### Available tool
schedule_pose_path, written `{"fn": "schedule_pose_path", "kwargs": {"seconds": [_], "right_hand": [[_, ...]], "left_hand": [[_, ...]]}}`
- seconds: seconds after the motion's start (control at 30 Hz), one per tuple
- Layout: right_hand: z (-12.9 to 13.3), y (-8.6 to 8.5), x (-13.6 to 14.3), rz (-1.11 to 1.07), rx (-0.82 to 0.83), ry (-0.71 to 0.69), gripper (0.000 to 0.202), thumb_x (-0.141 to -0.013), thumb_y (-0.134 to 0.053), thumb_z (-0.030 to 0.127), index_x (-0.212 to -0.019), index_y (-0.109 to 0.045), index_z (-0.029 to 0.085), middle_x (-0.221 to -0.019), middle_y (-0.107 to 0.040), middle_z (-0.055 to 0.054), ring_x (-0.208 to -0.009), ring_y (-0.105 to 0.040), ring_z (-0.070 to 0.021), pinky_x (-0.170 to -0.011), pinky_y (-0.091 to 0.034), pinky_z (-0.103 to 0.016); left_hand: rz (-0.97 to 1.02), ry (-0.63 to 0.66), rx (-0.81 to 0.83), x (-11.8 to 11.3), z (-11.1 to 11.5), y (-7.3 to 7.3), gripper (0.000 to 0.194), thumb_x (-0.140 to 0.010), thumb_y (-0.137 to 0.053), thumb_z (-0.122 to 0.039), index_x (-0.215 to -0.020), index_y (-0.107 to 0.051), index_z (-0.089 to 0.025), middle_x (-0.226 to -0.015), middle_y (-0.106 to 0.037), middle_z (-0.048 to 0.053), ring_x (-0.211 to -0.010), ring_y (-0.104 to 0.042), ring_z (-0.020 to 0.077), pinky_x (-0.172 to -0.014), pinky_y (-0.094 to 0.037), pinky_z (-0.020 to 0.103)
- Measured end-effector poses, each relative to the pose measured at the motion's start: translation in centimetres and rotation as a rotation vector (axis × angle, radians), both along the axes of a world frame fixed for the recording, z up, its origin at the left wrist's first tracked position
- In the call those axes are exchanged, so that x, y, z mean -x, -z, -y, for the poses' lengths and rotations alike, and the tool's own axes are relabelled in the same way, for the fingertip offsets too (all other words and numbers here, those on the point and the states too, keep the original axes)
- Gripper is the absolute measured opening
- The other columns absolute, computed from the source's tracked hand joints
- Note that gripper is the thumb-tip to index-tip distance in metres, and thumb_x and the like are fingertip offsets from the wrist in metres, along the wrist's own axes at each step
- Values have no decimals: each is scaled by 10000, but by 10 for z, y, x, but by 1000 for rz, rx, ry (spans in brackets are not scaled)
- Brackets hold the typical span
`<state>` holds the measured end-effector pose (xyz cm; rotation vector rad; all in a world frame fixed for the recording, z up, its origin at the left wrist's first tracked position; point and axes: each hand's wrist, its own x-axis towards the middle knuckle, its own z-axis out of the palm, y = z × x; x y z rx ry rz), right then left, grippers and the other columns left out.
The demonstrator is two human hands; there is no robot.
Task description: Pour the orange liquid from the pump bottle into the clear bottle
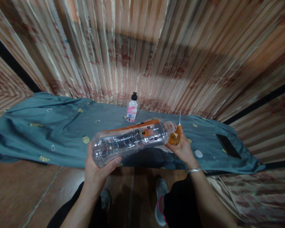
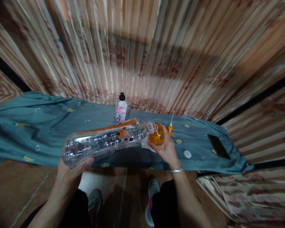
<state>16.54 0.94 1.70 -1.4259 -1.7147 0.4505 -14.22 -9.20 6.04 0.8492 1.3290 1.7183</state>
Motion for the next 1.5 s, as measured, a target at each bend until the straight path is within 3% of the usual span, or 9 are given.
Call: {"fn": "schedule_pose_path", "kwargs": {"seconds": [0.83,1.5], "right_hand": [[-1,1,0,11,-23,-15,944,-725,-855,533,-1510,-462,185,-1447,-656,-179,-1309,-661,-377,-1156,-500,-575],[-1,3,-1,12,-12,-23,950,-731,-848,527,-1522,-441,193,-1500,-618,-179,-1369,-621,-371,-1197,-457,-584]], "left_hand": [[1,-7,-16,-3,1,-3,840,-536,-972,-404,-1252,-589,-190,-1080,-722,54,-967,-690,252,-913,-529,363],[22,-21,-4,-3,1,-2,890,-511,-980,-362,-1292,-590,-189,-1120,-723,60,-993,-682,254,-920,-530,373]]}}
